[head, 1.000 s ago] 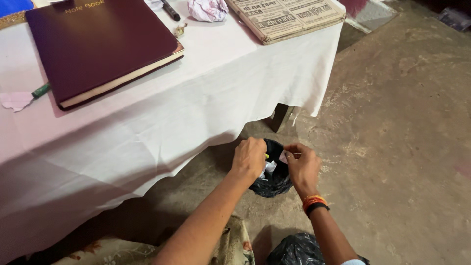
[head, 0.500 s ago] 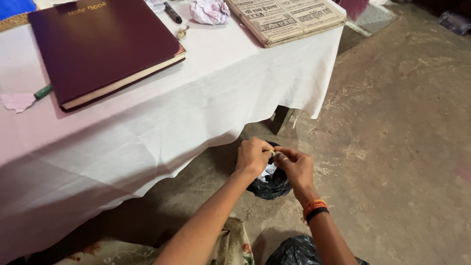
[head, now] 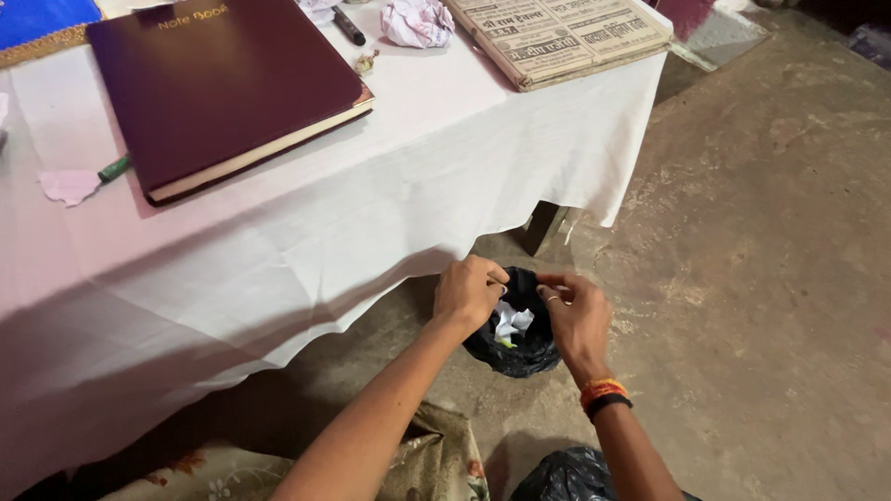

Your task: The person cleans a table by picking up crumpled pieces of paper, unfolding them, and placing them into a black trash bin. The person repeats this process for multiple pieces of paper scattered across the table.

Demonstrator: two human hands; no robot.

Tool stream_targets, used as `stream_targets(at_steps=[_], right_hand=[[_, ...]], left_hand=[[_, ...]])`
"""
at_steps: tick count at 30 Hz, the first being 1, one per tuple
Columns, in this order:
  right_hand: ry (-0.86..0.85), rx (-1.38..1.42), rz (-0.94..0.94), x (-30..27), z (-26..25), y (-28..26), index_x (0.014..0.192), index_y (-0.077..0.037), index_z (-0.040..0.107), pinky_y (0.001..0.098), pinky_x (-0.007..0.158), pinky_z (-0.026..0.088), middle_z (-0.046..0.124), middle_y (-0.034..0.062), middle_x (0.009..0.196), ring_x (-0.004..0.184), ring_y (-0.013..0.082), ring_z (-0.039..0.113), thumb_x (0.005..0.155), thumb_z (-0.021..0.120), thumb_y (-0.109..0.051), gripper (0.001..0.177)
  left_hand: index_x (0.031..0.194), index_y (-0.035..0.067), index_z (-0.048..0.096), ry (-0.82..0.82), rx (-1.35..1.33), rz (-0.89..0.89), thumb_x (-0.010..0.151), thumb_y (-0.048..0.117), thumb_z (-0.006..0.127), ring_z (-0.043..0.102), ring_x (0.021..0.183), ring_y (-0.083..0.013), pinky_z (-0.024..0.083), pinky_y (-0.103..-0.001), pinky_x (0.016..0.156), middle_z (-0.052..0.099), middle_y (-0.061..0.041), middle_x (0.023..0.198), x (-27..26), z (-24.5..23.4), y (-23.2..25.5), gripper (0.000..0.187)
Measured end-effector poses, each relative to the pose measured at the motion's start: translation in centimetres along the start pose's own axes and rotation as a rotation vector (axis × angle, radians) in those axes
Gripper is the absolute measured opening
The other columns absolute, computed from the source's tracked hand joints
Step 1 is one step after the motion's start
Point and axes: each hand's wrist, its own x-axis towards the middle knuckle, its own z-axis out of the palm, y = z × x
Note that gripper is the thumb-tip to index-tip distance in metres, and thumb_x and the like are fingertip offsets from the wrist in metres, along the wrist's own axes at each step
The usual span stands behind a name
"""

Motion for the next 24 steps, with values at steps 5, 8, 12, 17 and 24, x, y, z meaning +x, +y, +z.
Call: stream_targets(at_steps=[5,8,12,17,24], right_hand=[[0.090,0.080,-0.111,0.6,-0.8,-2.4,0.108,-0.009,0.080,0.0333,0.073,0.060,0.079,0.0123,0.097,0.086,0.0200,0.076,0.090,0.072,-0.013,0.020],[0.149,0.184,-0.111,1.0,-1.7,-5.1,0.110,-0.009,0.078,0.0330,0.069,0.057,0.079,0.0108,0.091,0.082,0.0181,0.076,0.092,0.071,-0.013,0.020],[0.204,0.281,-0.198,1.6,-3.3,-9.7,0.111,-0.005,0.077,0.0291,0.070,0.056,0.078,0.0072,0.095,0.082,0.0136,0.073,0.095,0.069,-0.012,0.019],[0.167,0.450,-0.364,2.1,-4.3,-15.7,0.114,-0.001,0.075,0.0254,0.074,0.055,0.075,0.0043,0.098,0.084,0.0103,0.070,0.099,0.068,-0.013,0.020],[0.069,0.516,-0.398,1.5,-2.6,-24.8,0.115,-0.003,0.075,0.0248,0.069,0.054,0.073,0.0038,0.094,0.076,0.0096,0.064,0.097,0.067,-0.013,0.022]], left_hand=[[0.106,0.015,0.078,0.018,-0.106,0.187,0.089,0.009,0.068,0.077,0.093,-0.0222,0.060,-0.037,0.084,0.079,-0.007,0.105,-0.1,-1.1,1.8,0.020],[0.106,0.011,0.077,0.111,-0.123,0.377,0.088,0.006,0.068,0.076,0.091,-0.0244,0.061,-0.038,0.082,0.078,-0.009,0.103,-0.4,-2.7,3.8,0.021],[0.104,0.007,0.078,0.233,-0.032,0.650,0.085,0.004,0.071,0.072,0.088,-0.0321,0.058,-0.042,0.080,0.074,-0.013,0.099,-1.6,-6.6,7.0,0.021],[0.105,0.009,0.076,0.340,-0.047,0.708,0.089,0.006,0.069,0.073,0.083,-0.0294,0.058,-0.041,0.075,0.073,-0.011,0.105,-3.4,-13.1,9.7,0.018],[0.100,0.008,0.077,0.712,-0.043,0.690,0.084,0.005,0.073,0.072,0.088,-0.0303,0.057,-0.040,0.075,0.074,-0.010,0.103,-5.1,-22.3,9.1,0.017]])
